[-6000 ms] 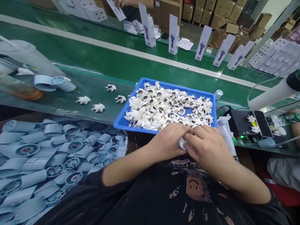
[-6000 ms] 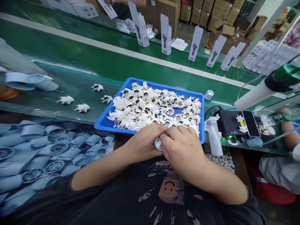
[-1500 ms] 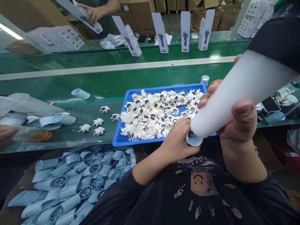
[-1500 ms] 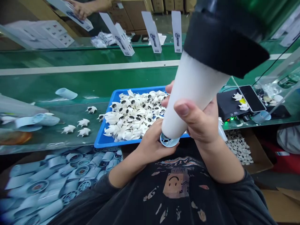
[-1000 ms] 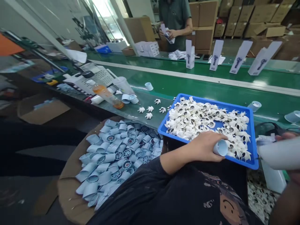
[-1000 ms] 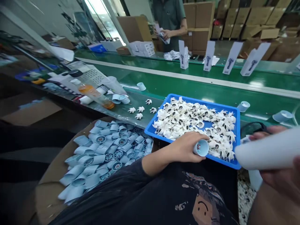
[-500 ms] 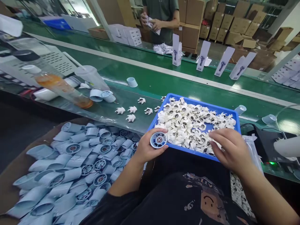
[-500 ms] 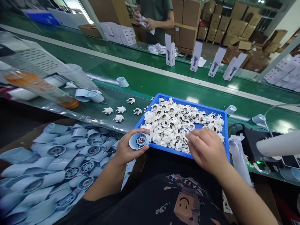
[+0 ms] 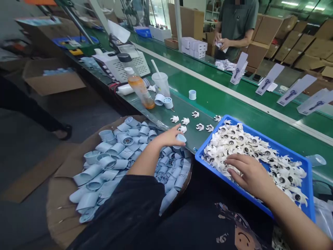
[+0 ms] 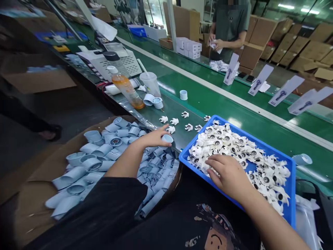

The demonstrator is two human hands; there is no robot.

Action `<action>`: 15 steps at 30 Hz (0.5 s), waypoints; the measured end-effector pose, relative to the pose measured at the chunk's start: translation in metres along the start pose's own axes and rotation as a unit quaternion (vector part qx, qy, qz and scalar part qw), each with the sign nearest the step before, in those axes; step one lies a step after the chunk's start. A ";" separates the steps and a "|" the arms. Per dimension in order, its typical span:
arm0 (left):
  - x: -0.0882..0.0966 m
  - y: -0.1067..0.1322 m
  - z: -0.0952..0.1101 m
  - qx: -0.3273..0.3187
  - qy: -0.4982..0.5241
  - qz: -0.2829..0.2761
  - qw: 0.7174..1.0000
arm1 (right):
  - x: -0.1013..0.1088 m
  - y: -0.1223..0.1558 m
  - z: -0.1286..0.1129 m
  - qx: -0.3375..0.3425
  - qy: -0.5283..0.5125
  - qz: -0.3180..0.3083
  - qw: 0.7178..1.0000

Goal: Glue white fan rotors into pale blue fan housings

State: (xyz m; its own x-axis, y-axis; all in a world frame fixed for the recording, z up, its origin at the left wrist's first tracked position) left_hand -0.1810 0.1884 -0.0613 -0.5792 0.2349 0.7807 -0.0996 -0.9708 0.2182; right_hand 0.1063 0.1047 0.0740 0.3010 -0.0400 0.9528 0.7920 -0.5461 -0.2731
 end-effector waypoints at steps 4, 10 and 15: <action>-0.001 -0.031 0.013 -0.007 -0.019 -0.020 1.000 | -0.006 -0.002 -0.005 -0.005 -0.029 -0.006 1.000; 0.011 -0.002 0.049 -0.080 -0.006 0.023 0.997 | 0.010 0.011 -0.005 -0.028 -0.036 0.023 0.999; -0.004 0.075 0.151 -0.392 0.229 -0.115 0.884 | 0.037 0.002 -0.011 -0.044 -0.145 0.112 0.982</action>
Point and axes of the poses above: each hand's wrist, its own y-axis away from the middle knuckle, its own x-axis out of the back of the hand, z = x × y, the point moved 8 cm from there along -y, towards the middle knuckle, and after that the axes turned 1 degree about -x, right-handed, at the moved point
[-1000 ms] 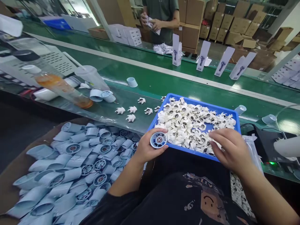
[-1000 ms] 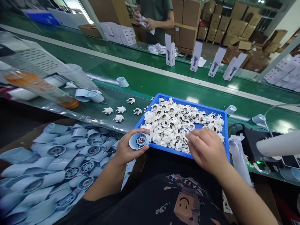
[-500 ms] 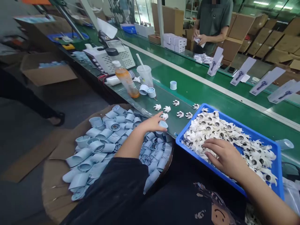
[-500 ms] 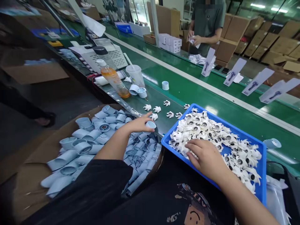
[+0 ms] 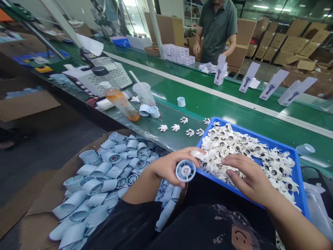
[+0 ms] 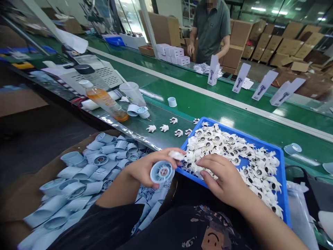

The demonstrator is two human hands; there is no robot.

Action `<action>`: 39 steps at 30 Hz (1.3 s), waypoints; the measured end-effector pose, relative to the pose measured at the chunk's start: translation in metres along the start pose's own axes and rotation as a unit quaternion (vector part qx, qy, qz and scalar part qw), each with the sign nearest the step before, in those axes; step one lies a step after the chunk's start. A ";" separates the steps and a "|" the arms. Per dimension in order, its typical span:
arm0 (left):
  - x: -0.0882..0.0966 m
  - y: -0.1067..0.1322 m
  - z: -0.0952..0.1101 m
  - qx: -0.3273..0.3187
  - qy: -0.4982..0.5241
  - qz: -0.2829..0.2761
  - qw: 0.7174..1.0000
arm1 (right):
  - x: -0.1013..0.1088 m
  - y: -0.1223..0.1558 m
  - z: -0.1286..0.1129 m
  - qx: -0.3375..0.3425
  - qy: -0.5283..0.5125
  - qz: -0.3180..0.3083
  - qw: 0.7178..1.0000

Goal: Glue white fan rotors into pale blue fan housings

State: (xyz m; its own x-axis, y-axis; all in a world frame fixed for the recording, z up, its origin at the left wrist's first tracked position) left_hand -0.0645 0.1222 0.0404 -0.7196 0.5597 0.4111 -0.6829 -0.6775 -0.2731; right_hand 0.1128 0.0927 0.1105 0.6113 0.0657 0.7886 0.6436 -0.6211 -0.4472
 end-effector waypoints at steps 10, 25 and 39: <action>-0.072 -0.039 0.042 -0.047 0.204 -0.217 0.953 | -0.007 0.013 -0.009 -0.057 -0.195 -0.089 0.975; -0.084 -0.056 0.034 0.001 0.192 -0.087 0.977 | 0.021 0.081 0.042 -0.222 -0.335 0.093 0.911; -0.139 -0.079 0.074 -0.135 -0.355 0.073 0.922 | 0.032 0.091 -0.004 -0.184 0.180 0.044 0.965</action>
Point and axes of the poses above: each hand's wrist, its own y-axis away from the middle knuckle, its own x-axis out of the back of the hand, z = x × y, the point moved 8 cm from there along -y, towards the middle knuckle, and after that the axes turned 1 degree about -x, right-handed, at the moved point
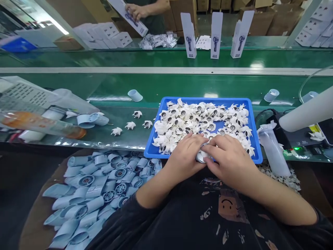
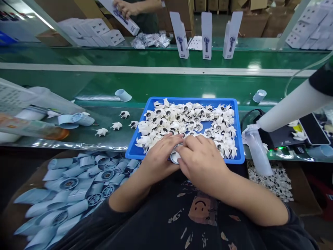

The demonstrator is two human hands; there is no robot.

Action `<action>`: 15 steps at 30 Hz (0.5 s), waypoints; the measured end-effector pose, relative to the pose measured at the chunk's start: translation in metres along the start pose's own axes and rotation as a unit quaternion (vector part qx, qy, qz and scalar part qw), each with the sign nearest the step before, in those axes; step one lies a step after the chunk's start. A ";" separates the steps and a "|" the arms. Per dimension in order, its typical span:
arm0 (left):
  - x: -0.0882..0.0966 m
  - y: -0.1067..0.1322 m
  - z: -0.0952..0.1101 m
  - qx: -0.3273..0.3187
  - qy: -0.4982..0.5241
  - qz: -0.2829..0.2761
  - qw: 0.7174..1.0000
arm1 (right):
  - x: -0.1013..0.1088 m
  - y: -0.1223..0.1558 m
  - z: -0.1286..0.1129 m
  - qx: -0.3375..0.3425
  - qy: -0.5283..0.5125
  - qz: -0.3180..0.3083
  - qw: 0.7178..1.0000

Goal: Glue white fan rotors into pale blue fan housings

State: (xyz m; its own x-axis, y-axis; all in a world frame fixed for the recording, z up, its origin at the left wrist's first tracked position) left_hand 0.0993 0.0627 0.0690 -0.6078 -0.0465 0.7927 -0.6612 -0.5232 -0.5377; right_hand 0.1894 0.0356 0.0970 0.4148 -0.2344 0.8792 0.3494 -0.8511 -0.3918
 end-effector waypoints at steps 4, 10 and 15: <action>0.005 -0.004 0.003 0.005 -0.003 0.018 1.000 | 0.005 -0.004 -0.003 0.015 0.016 0.018 1.000; 0.017 -0.003 0.004 0.024 -0.013 0.062 0.998 | 0.007 -0.006 -0.003 0.017 -0.054 0.046 0.997; 0.016 -0.002 0.007 0.008 -0.016 0.106 0.994 | -0.002 -0.014 0.003 0.007 -0.051 0.032 0.998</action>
Point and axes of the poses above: each hand's wrist, its own y-axis away from the middle knuckle, its own x-axis out of the back of the hand, z = x × y, the point moved 8 cm from there along -y, towards the middle knuckle, and after that the axes turned 1 degree about -x, right-handed, at the moved point
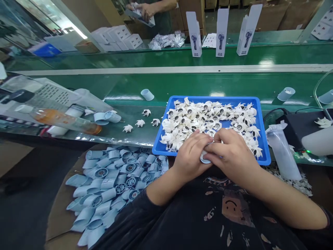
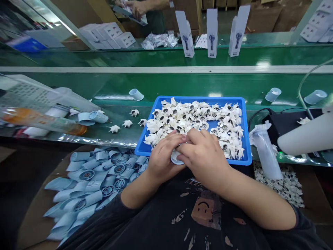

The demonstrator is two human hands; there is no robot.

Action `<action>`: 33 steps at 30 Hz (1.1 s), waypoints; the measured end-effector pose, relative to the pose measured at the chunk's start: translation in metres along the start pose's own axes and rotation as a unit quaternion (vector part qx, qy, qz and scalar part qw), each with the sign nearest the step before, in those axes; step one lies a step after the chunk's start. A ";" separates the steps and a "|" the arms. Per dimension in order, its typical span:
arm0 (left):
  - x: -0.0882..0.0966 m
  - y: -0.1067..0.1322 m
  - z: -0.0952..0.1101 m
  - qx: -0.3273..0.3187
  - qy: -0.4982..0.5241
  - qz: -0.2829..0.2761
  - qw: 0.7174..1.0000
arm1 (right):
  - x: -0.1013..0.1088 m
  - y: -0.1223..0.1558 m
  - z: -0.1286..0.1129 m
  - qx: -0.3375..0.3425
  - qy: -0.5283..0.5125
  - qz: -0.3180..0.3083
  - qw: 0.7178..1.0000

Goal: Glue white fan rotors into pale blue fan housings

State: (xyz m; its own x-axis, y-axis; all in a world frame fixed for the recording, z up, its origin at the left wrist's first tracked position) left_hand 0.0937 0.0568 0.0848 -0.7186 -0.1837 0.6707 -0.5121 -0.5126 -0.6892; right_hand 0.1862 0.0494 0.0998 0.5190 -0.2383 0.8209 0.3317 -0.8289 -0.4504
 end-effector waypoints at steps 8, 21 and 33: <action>-0.010 0.007 -0.027 0.050 0.006 0.013 0.999 | -0.002 0.008 0.018 -0.041 -0.050 0.009 0.998; -0.039 -0.040 -0.076 0.056 0.017 -0.123 0.991 | 0.056 0.065 0.026 0.014 -0.044 0.222 0.974; -0.211 -0.194 -0.121 0.136 0.002 -0.331 0.934 | 0.065 0.120 0.027 0.009 -0.001 0.268 0.963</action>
State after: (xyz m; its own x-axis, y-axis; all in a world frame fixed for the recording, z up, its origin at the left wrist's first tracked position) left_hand 0.2877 0.2965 0.0441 -0.2888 0.2522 0.9236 -0.7067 -0.7069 -0.0279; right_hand 0.2809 -0.0524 0.0896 0.6206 -0.6287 0.4685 0.0301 -0.5780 -0.8155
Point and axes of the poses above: each hand's wrist, its own y-axis away from the middle knuckle, its own x-axis out of the back of the hand, z = x × y, the point moved 8 cm from there along -y, towards the middle knuckle, and after that the axes turned 1 degree about -x, right-handed, at the moved point
